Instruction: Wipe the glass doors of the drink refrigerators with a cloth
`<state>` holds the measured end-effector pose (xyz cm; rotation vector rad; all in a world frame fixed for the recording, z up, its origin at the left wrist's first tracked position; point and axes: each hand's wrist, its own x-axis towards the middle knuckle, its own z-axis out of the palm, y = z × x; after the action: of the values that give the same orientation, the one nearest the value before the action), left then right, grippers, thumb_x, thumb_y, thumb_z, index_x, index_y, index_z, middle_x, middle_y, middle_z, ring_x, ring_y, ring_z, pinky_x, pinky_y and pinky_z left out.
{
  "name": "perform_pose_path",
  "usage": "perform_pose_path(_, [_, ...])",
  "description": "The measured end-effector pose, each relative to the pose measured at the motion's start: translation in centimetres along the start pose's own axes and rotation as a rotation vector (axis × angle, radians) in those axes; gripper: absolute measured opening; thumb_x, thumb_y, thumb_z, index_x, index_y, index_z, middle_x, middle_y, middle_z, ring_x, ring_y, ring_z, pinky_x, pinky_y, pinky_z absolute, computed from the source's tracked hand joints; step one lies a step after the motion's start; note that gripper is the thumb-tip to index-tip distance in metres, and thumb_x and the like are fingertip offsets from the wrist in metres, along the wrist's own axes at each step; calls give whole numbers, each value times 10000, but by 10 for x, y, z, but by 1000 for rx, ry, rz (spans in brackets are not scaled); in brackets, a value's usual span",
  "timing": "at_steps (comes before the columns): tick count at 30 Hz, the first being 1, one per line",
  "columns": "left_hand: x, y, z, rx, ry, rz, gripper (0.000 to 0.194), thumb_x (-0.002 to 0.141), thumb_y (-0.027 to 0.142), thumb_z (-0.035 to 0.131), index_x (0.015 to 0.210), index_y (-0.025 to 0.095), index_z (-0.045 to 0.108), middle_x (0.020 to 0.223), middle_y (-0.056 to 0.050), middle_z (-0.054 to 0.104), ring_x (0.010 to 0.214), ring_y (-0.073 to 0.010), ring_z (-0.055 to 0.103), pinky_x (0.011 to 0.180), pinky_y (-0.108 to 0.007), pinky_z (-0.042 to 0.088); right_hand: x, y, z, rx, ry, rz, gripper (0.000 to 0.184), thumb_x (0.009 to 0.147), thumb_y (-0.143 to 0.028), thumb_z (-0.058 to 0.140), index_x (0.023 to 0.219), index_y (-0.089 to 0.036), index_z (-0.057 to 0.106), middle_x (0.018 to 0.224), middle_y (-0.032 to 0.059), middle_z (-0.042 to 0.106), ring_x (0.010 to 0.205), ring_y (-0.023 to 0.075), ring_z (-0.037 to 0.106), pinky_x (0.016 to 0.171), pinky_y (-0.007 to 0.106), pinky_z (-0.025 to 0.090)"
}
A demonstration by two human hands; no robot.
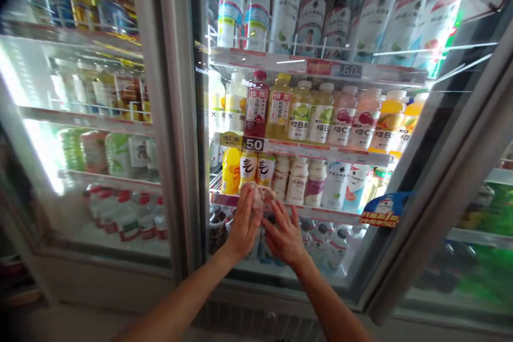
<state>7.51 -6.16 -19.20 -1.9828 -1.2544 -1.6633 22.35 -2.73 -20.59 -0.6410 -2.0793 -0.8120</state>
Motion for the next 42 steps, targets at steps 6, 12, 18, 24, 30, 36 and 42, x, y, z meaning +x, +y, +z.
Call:
perform_pose_path(6, [35, 4, 46, 265, -2, 385, 429, 864, 182, 409, 1293, 181, 401, 1374, -97, 432, 1376, -190, 170, 1104, -429, 273, 14, 94, -37, -251, 294, 301, 596, 826, -215, 495, 1389, -244, 301, 1487, 144, 219, 1352, 305, 239, 1057, 569, 178])
perform_pose_path(12, [74, -54, -23, 356, 171, 360, 410, 869, 145, 365, 1269, 202, 429, 1396, -65, 401, 1373, -172, 186, 1117, -404, 263, 6, 117, -27, -284, 290, 343, 597, 847, -239, 457, 1410, -248, 257, 1483, 138, 233, 1359, 324, 207, 1044, 605, 155])
perform_pose_path(18, [57, -42, -6, 310, 8, 659, 478, 875, 147, 356, 1340, 253, 334, 1445, -12, 334, 1371, -123, 180, 1121, -336, 253, -3, 106, -11, -292, 348, 384, 633, 838, -265, 456, 1423, -209, 223, 1495, 159, 175, 1364, 361, 154, 1019, 652, 146])
perform_pose_path(24, [78, -52, -22, 373, 189, 480, 510, 876, 174, 373, 1377, 203, 281, 1402, -75, 399, 1374, -173, 166, 1121, -430, 220, -2, 107, -11, -299, 343, 385, 602, 850, -279, 430, 1417, -225, 239, 1492, 142, 202, 1360, 352, 183, 1026, 641, 158])
perform_pose_path(30, [76, -58, -28, 517, 109, 719, 559, 876, 184, 398, 1401, 174, 206, 1445, -88, 324, 1351, -178, 246, 1091, -364, 308, 8, 108, -18, -289, 363, 366, 576, 860, -296, 407, 1411, -232, 253, 1491, 129, 215, 1360, 339, 193, 1036, 635, 144])
perform_pose_path(36, [110, -64, -49, 589, 208, 549, 517, 885, 260, 404, 1381, 191, 276, 1448, -94, 313, 1365, -213, 197, 1123, -446, 237, 46, 121, -35, -309, 403, 329, 534, 869, -289, 388, 1390, -202, 312, 1490, 133, 216, 1365, 328, 185, 1049, 612, 148])
perform_pose_path(42, [102, -45, -29, 551, 151, 821, 529, 869, 156, 398, 1379, 153, 259, 1468, -59, 280, 1364, -170, 195, 1098, -325, 325, 48, 120, -30, -323, 436, 332, 525, 854, -267, 422, 1371, -215, 354, 1479, 118, 254, 1359, 318, 211, 1060, 584, 165])
